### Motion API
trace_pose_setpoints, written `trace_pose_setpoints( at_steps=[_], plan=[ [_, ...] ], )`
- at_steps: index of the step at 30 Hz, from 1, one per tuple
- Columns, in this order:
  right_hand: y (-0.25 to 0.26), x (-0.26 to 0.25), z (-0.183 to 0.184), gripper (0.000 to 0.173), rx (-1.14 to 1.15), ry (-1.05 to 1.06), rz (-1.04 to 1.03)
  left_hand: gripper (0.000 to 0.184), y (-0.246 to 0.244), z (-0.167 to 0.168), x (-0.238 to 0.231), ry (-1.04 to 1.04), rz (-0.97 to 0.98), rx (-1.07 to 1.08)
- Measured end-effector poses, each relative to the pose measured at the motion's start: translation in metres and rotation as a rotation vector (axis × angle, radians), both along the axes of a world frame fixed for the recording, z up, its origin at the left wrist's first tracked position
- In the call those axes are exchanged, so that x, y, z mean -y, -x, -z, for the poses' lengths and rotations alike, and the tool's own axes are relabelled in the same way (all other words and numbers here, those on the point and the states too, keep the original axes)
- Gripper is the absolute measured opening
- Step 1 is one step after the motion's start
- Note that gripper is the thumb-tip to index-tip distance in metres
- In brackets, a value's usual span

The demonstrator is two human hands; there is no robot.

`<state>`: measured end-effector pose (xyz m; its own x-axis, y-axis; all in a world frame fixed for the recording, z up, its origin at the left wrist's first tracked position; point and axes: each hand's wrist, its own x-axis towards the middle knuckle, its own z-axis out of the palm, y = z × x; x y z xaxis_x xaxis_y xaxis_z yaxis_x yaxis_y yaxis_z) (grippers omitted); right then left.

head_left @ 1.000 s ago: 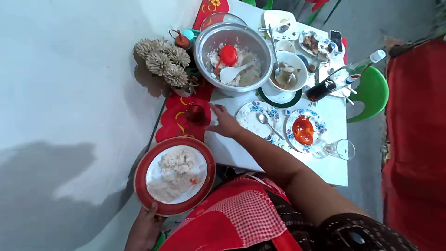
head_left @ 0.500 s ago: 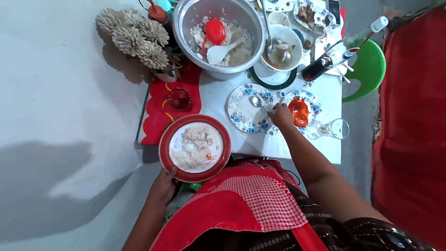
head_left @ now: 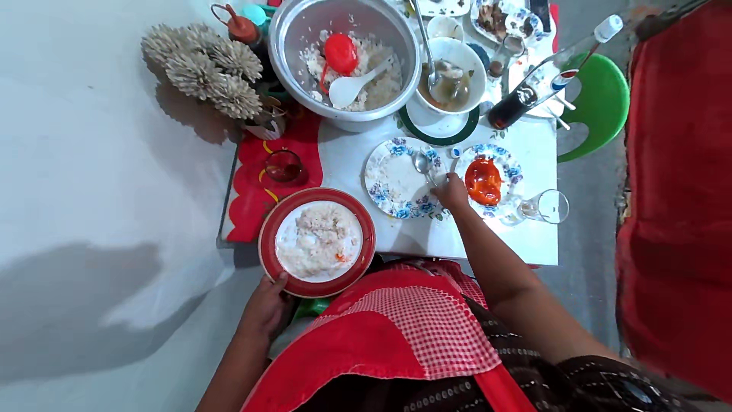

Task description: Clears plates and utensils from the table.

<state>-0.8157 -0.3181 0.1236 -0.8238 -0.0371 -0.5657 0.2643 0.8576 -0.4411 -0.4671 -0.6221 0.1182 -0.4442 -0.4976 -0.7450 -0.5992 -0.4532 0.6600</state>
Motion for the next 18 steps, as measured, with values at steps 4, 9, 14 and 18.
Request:
trace_pose_setpoints(
  at_steps=[4,9,14,18],
  plan=[
    [0.001,-0.011,0.010,0.051,0.134,0.112,0.048,0.038,-0.001,0.000,-0.001,0.016,0.018,0.003],
    [-0.010,-0.021,0.006,0.029,0.253,0.382,0.247,0.034,-0.002,0.000,0.000,-0.013,0.011,-0.016],
    [-0.009,-0.053,-0.008,0.031,0.204,0.491,0.335,0.036,0.011,-0.004,-0.010,-0.024,0.073,-0.035],
    [-0.008,-0.076,-0.053,0.026,-0.004,0.508,0.271,0.036,0.048,-0.009,-0.029,-0.049,0.201,-0.036]
  ],
)
